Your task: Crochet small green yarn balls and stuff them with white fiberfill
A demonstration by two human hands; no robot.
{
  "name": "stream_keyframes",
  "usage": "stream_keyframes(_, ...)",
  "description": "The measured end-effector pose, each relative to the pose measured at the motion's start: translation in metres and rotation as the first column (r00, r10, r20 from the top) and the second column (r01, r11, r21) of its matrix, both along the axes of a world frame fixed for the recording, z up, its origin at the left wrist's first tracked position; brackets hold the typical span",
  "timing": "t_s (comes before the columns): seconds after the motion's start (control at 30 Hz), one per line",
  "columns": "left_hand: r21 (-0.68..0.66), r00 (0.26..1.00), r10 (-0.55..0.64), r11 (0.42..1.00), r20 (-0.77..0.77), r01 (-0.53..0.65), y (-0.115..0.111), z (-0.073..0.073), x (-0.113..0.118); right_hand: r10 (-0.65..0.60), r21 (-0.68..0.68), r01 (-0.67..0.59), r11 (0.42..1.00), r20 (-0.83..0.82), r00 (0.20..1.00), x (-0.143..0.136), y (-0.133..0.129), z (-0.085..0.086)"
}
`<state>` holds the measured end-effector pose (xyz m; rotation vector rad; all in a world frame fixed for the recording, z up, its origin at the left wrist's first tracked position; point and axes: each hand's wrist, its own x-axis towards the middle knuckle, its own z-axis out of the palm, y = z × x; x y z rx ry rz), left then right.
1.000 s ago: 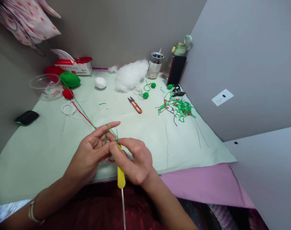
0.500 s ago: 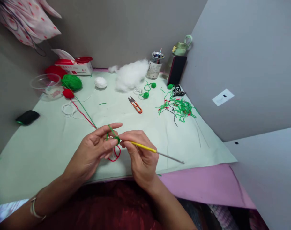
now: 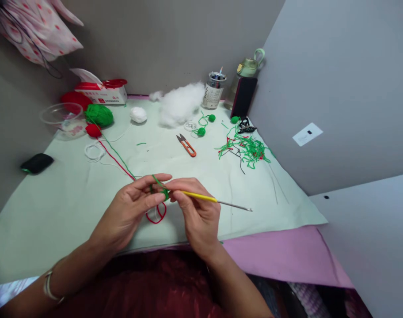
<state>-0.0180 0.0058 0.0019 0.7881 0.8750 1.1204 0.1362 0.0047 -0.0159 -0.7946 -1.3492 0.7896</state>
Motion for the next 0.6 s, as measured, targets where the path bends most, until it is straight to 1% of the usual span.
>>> stream_keyframes(0.07, 0.001, 1.000, 0.000, 1.000, -0.019, 0.000, -0.001, -0.002, 0.000, 0.016, -0.045, -0.019, 0.999, -0.055, 0.998, 0.001, 0.000, -0.002)
stream_keyframes(0.17, 0.009, 1.000, 0.002, 1.000, -0.023, -0.002, -0.001, -0.003, -0.003, 0.070, -0.123, -0.091, 0.988, -0.166, 0.984, 0.003, 0.000, -0.004)
stream_keyframes(0.27, 0.030, 0.999, -0.001, 1.000, -0.049, 0.003, -0.001, -0.003, -0.007, 0.127, -0.132, -0.163, 0.978, -0.246, 0.961, 0.005, 0.001, -0.003)
stream_keyframes(0.33, 0.037, 0.997, -0.007, 0.999, -0.070, 0.009, -0.002, -0.002, -0.009, 0.145, -0.125, -0.179, 0.976, -0.244, 0.959, 0.007, 0.001, -0.002)
stream_keyframes(0.4, 0.046, 0.996, -0.008, 0.999, -0.089, 0.012, -0.002, -0.001, -0.010, 0.125, -0.113, -0.146, 0.983, -0.174, 0.977, 0.008, -0.001, 0.001)
stream_keyframes(0.47, 0.064, 0.994, 0.002, 0.998, -0.110, 0.005, -0.002, 0.001, -0.010, 0.066, -0.063, -0.069, 0.996, -0.054, 0.996, 0.010, -0.004, 0.003)
stream_keyframes(0.53, 0.084, 0.989, 0.027, 0.996, -0.145, -0.015, -0.001, 0.003, -0.008, -0.002, 0.034, -0.001, 0.999, 0.087, 0.996, 0.011, -0.007, 0.004)
stream_keyframes(0.6, 0.110, 0.979, 0.074, 0.993, -0.192, -0.054, -0.002, 0.005, -0.006, -0.056, 0.168, 0.019, 0.986, 0.222, 0.974, 0.011, -0.009, 0.003)
